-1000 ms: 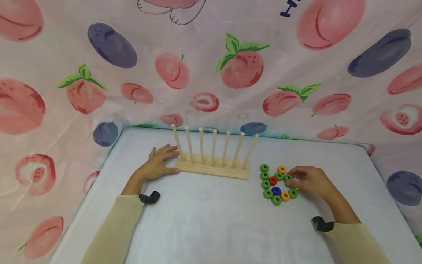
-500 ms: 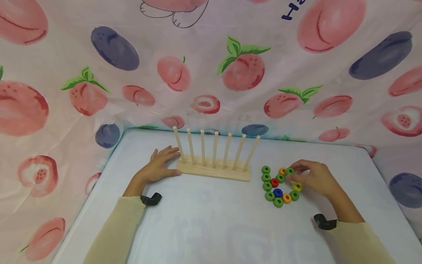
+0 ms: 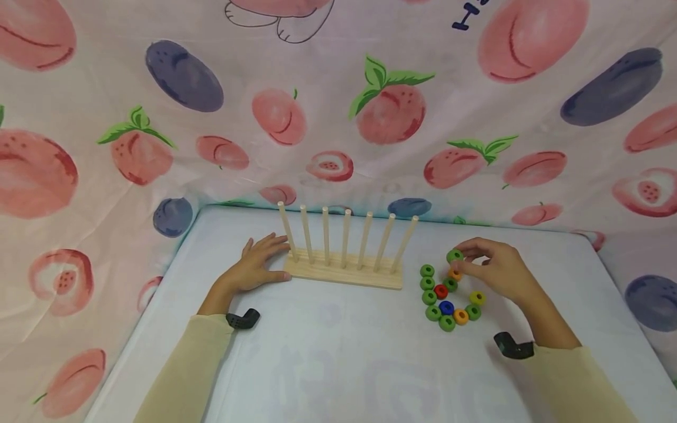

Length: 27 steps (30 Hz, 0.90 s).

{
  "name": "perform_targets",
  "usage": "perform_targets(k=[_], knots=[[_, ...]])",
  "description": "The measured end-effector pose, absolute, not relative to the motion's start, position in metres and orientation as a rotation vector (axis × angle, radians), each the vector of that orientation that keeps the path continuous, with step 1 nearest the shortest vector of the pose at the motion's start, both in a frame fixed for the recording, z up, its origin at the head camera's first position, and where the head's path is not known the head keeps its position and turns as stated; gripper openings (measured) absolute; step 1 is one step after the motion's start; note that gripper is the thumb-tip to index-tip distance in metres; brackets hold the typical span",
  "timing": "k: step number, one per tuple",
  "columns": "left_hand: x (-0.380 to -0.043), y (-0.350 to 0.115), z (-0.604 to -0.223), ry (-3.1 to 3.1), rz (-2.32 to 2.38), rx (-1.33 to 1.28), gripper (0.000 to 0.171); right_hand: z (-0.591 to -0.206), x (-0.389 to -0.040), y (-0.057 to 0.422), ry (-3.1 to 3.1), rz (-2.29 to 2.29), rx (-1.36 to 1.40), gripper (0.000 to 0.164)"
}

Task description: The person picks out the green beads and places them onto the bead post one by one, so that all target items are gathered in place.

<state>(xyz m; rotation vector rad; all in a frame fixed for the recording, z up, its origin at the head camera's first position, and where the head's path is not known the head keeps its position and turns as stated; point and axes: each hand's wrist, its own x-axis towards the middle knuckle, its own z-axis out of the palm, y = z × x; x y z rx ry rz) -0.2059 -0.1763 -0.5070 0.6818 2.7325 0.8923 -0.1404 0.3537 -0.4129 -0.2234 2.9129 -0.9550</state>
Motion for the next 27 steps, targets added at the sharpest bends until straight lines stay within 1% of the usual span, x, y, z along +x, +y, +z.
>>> perform_targets(k=[14,21,27], knots=[[-0.205,-0.177,-0.508,2.726,0.908,0.678,0.075,-0.379,-0.140,0.324,2.908,-1.076,-0.205,0.039],[-0.205,-0.178,-0.508,2.736,0.910,0.686,0.074,-0.366,-0.144,0.312,2.911,-1.190,-0.165,0.035],[-0.205,-0.177,-0.507,2.729,0.906,0.684,0.074,-0.357,-0.146,0.304,2.927,-1.222,-0.149,0.038]])
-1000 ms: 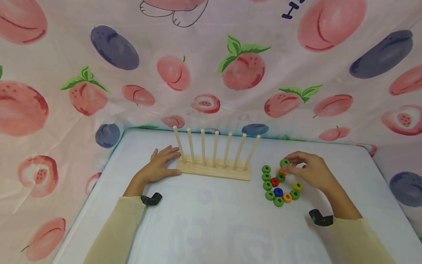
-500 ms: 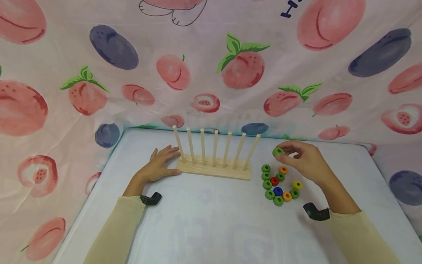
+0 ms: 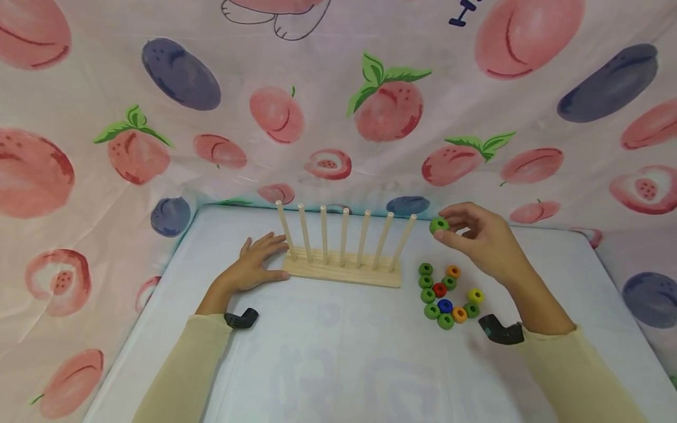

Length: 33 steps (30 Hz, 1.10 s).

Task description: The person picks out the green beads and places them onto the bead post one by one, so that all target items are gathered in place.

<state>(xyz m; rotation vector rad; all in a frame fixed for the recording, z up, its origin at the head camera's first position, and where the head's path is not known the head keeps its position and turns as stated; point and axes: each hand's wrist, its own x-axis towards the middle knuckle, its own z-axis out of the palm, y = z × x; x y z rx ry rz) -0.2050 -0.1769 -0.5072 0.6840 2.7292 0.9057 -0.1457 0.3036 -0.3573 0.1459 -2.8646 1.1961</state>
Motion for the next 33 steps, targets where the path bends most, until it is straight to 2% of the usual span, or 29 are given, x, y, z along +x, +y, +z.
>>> perform_targets(k=[8,22,33], knots=[[-0.205,-0.178,-0.508,2.731,0.893,0.679,0.074,-0.345,-0.147,0.289,-2.761,1.300,0.154,0.033],[-0.206,-0.178,-0.508,2.730,0.896,0.681,0.074,-0.331,-0.154,0.264,-2.618,1.382,0.324,0.029],[-0.205,-0.177,-0.507,2.728,0.900,0.678,0.074,-0.320,-0.164,0.232,-2.567,1.255,0.499,0.027]])
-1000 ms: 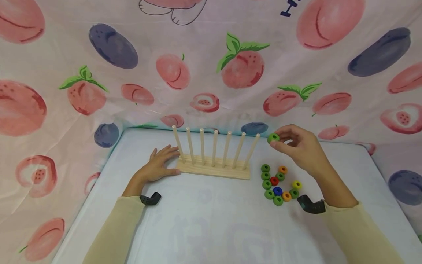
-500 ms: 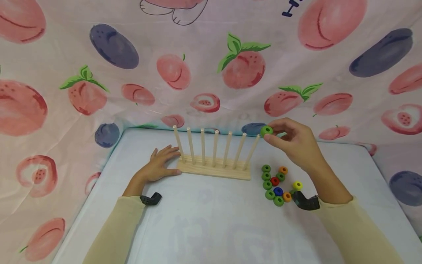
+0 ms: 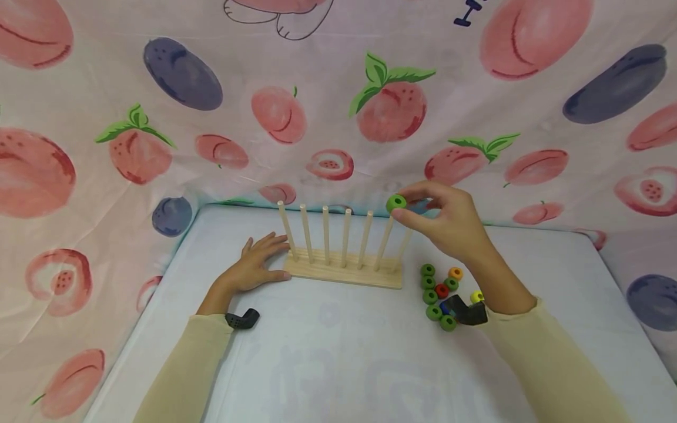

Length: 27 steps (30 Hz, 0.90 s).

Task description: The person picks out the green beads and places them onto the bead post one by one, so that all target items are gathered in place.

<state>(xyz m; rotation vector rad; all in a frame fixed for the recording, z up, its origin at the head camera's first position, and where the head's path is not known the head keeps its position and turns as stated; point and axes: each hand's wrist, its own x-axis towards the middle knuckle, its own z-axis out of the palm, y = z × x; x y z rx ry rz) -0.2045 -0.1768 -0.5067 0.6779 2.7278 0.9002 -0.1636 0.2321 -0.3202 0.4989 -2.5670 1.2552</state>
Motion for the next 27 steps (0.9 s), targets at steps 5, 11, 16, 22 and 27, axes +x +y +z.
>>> perform_targets(k=[5,11,16,22,27], knots=[[-0.204,-0.177,-0.506,2.722,0.907,0.680,0.073,-0.315,-0.166,0.218,-2.586,1.146,0.566,0.028],[-0.205,-0.177,-0.509,2.726,0.903,0.688,0.074,-0.315,-0.171,0.209,-2.609,1.041,0.624,0.030],[-0.205,-0.176,-0.509,2.722,0.907,0.695,0.074,-0.316,-0.174,0.207,-2.629,0.996,0.659,0.030],[-0.205,-0.176,-0.507,2.715,0.919,0.695,0.074,-0.317,-0.176,0.204,-2.648,1.002,0.674,0.028],[-0.205,-0.177,-0.507,2.715,0.903,0.693,0.074,-0.318,-0.176,0.203,-2.670,1.010,0.655,0.029]])
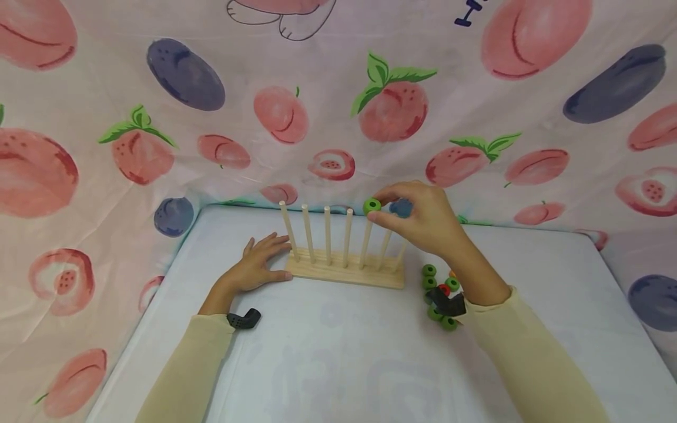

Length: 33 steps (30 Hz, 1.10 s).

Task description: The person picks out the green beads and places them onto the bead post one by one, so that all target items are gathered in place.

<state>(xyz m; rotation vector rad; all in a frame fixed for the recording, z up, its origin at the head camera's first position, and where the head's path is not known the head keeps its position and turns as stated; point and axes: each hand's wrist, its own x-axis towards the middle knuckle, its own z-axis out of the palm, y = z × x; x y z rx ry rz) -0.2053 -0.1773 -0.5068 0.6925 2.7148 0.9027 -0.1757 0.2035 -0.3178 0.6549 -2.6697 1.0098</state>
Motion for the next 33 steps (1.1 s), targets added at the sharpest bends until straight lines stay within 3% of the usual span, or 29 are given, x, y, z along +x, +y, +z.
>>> perform_targets(k=[33], knots=[[-0.206,-0.179,-0.508,2.720,0.898,0.687,0.074,-0.330,-0.177,0.205,-2.784,1.160,0.532,0.027]])
